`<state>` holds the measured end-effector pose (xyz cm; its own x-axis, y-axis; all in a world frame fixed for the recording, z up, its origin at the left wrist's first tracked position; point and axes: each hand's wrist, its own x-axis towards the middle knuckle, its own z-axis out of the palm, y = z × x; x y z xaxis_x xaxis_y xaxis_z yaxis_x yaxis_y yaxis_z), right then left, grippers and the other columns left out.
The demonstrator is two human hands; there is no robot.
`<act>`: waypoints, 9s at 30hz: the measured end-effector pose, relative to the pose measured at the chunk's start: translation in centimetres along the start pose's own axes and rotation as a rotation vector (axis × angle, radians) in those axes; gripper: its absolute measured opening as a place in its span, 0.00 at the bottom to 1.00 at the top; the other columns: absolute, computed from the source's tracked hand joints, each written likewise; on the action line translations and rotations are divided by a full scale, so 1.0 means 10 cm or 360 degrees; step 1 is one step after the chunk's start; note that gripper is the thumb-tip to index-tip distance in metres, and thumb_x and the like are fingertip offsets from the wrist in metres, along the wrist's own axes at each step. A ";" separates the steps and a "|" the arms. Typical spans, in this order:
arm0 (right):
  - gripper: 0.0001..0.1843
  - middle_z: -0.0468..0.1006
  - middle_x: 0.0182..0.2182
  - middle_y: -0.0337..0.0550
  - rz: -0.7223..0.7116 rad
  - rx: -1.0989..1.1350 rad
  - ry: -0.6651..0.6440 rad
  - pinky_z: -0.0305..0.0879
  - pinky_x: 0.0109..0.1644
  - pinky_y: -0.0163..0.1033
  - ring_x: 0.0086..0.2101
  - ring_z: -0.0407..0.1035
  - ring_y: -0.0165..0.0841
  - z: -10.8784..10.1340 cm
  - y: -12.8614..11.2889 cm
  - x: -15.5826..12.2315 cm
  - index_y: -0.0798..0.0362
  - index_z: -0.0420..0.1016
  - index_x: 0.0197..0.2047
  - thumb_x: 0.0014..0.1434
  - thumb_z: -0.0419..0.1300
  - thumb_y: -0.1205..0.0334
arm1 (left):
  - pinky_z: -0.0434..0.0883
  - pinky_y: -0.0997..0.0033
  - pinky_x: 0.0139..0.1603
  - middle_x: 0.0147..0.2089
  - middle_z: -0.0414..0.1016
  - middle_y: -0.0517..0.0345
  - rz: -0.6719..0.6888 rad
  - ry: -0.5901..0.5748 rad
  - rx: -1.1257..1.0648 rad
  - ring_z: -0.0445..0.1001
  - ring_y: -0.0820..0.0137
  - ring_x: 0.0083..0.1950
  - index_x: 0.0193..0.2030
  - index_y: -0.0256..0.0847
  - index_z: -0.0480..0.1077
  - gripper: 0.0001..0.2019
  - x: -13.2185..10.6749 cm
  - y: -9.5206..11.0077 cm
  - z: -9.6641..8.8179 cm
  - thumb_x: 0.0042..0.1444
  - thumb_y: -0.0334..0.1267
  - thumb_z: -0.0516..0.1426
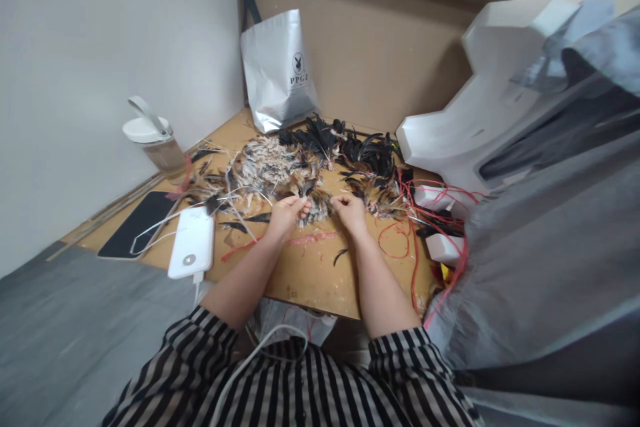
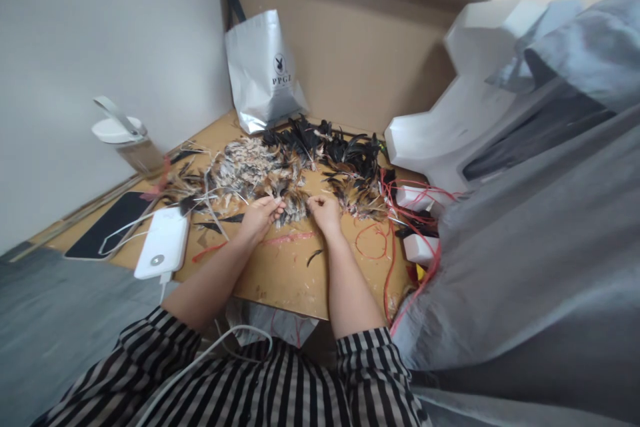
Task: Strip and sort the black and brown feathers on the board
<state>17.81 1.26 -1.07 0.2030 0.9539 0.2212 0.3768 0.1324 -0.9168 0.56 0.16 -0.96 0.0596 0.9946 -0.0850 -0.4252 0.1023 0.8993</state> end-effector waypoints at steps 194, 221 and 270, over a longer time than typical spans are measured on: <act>0.16 0.65 0.18 0.30 0.0202 0.0738 -0.0247 0.50 0.22 0.30 0.18 0.56 0.23 0.21 -0.29 -0.18 0.53 0.65 0.32 0.39 0.64 0.59 | 0.64 0.78 0.27 0.31 0.76 0.50 -0.0202 -0.0317 -0.0006 0.71 0.76 0.28 0.30 0.31 0.73 0.12 -0.11 0.00 0.08 0.41 0.38 0.64; 0.14 0.65 0.13 0.32 0.0296 0.0796 -0.0404 0.46 0.20 0.30 0.16 0.53 0.22 0.12 -0.42 -0.22 0.55 0.69 0.22 0.39 0.66 0.55 | 0.64 0.82 0.25 0.28 0.75 0.53 -0.0226 -0.0292 -0.0179 0.69 0.79 0.26 0.29 0.31 0.72 0.09 -0.10 0.02 0.06 0.43 0.35 0.63; 0.16 0.66 0.14 0.32 0.0307 0.0706 -0.0413 0.50 0.23 0.31 0.18 0.56 0.23 0.19 -0.31 -0.22 0.55 0.67 0.18 0.35 0.68 0.54 | 0.65 0.76 0.23 0.25 0.75 0.51 -0.0102 -0.0412 0.0406 0.70 0.74 0.23 0.27 0.32 0.73 0.12 -0.11 -0.06 0.07 0.43 0.42 0.60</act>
<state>14.50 -0.71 0.66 -0.0203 0.9998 -0.0028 -0.0735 -0.0042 -0.9973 1.36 -0.96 -1.07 0.3194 0.9456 -0.0625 -0.1761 0.1241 0.9765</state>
